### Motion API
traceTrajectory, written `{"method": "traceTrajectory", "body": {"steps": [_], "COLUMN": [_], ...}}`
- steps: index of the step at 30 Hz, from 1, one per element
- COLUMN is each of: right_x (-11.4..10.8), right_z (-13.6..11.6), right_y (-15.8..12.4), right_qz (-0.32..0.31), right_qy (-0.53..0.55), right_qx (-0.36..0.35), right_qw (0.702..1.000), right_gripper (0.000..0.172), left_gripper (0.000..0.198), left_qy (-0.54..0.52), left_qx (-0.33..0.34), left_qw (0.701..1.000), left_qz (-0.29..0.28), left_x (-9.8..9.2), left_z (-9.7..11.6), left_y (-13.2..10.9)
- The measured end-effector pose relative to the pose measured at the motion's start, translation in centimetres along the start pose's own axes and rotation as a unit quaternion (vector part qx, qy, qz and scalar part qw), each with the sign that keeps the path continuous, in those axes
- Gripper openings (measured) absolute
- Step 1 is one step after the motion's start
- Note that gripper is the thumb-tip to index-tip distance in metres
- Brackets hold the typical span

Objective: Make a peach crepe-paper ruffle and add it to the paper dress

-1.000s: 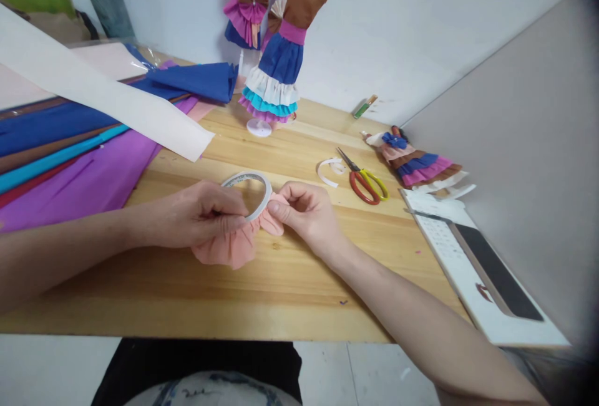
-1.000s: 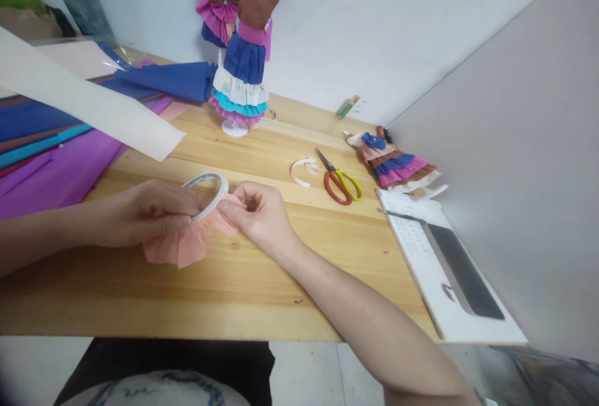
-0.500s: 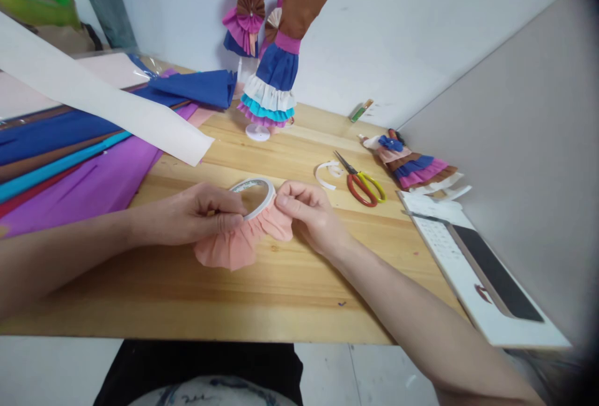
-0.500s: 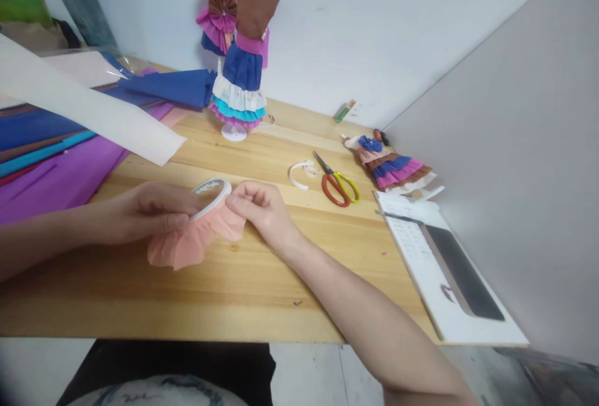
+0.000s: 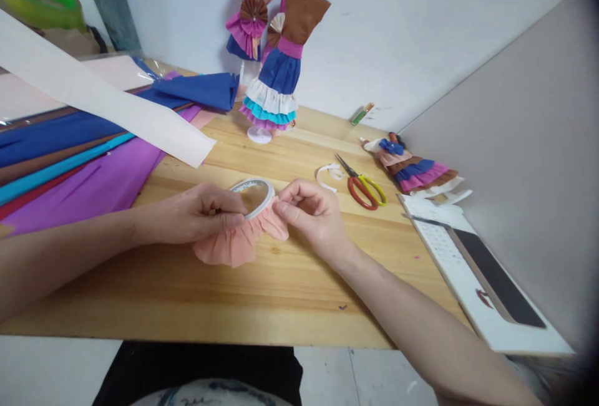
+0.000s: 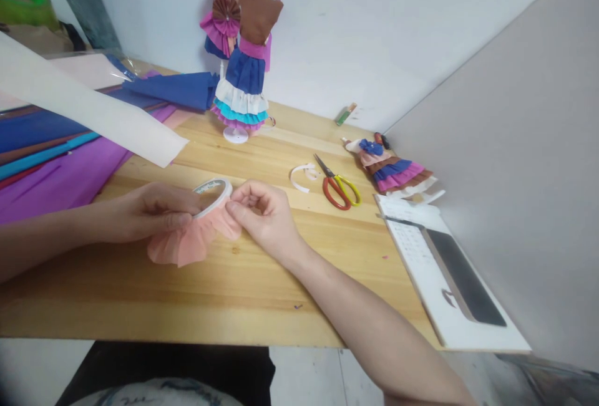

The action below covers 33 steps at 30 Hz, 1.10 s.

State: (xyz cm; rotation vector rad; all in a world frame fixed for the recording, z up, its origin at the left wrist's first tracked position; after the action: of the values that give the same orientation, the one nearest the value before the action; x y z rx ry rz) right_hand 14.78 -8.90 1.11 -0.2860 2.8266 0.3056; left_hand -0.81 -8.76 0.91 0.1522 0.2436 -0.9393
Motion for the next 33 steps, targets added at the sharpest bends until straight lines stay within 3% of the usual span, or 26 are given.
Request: {"method": "traceTrajectory", "body": {"steps": [6,14,24,33], "right_x": [0.0,0.1,0.4,1.1], "right_z": [-1.4,-0.9,1.3,2.1], "right_y": [-0.3,-0.1,0.0,0.1], "right_qz": [0.000,0.000,-0.016,-0.045], "right_qy": [-0.037,-0.009,0.076,0.135], "right_qx": [-0.076,-0.074,0.051,0.112], "right_qw": [0.996,0.997,0.996,0.984], "right_gripper": [0.011,0.010,0.019,0.030], "left_gripper": [0.035,0.032,0.034,0.037], "left_qy": [-0.006,0.009,0.039,0.089], "left_qx": [0.004,0.016,0.041,0.101], "left_qw": [1.000,1.000,0.998,0.991], "left_qz": [0.003,0.018,0.016,-0.007], "left_x": [0.0,-0.1,0.1,0.5], "left_z": [0.2,0.6,1.0,1.8], "left_y": [0.1,0.0,0.1,0.2]}}
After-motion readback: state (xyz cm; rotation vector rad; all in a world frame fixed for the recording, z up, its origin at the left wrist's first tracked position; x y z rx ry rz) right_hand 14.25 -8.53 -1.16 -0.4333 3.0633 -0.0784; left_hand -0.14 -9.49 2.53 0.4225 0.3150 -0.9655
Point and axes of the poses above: each hand's wrist, its own y-axis towards the middle knuckle, its own x-axis out of the palm, z = x × y, the point moved 7 cm from there along y, towards the middle knuckle, and after that the axes turned 12 degrees about -y, right-handed, at the moved point
